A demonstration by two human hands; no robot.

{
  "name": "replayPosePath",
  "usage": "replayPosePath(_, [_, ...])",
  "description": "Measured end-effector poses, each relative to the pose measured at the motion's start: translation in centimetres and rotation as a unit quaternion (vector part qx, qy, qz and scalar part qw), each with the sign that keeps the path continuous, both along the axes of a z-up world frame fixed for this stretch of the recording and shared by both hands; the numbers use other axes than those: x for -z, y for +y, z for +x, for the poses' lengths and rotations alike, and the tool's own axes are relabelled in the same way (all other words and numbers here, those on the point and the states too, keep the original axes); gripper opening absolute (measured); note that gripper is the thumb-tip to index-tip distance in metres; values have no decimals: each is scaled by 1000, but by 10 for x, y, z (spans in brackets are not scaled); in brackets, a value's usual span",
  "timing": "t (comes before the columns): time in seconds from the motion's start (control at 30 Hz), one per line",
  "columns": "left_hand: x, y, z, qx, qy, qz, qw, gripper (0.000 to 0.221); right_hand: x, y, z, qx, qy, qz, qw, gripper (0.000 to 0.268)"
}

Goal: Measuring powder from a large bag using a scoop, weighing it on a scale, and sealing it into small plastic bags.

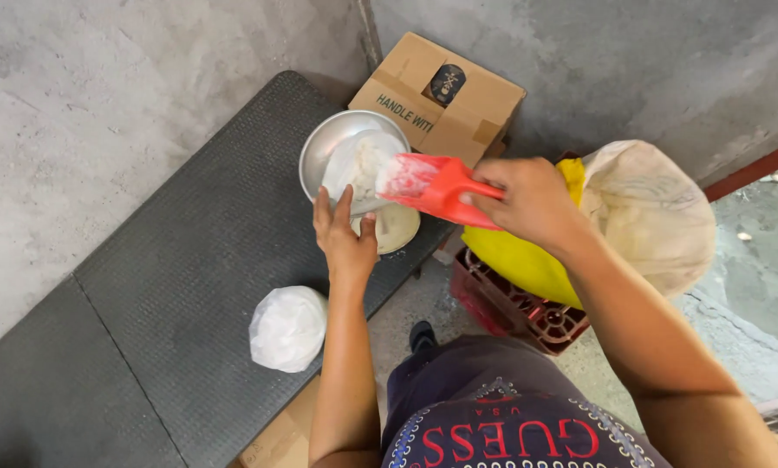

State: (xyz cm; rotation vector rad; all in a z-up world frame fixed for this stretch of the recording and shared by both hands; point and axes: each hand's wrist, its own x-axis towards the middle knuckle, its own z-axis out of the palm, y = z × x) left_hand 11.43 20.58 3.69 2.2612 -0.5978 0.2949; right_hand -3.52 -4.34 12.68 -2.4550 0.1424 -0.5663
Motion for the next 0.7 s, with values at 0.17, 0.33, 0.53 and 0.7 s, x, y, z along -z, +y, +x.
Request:
replayPosePath(0.17, [6,16,27,46,4,12,999,51,-11,46,64,19,61,-91,994,23])
replayPosePath(0.33, [-3,29,37,115,-12,-14,993,45,-17,73,89,36,73,-139,987,19])
replayPosePath(0.53, [-24,27,24,143,37,-85,985,46,-7,67,55,81,61,-130,986,23])
replayPosePath(0.7, [-52,9,-18,141,-45,-148,978,47,-3,56,-2,164,48,82,982,20])
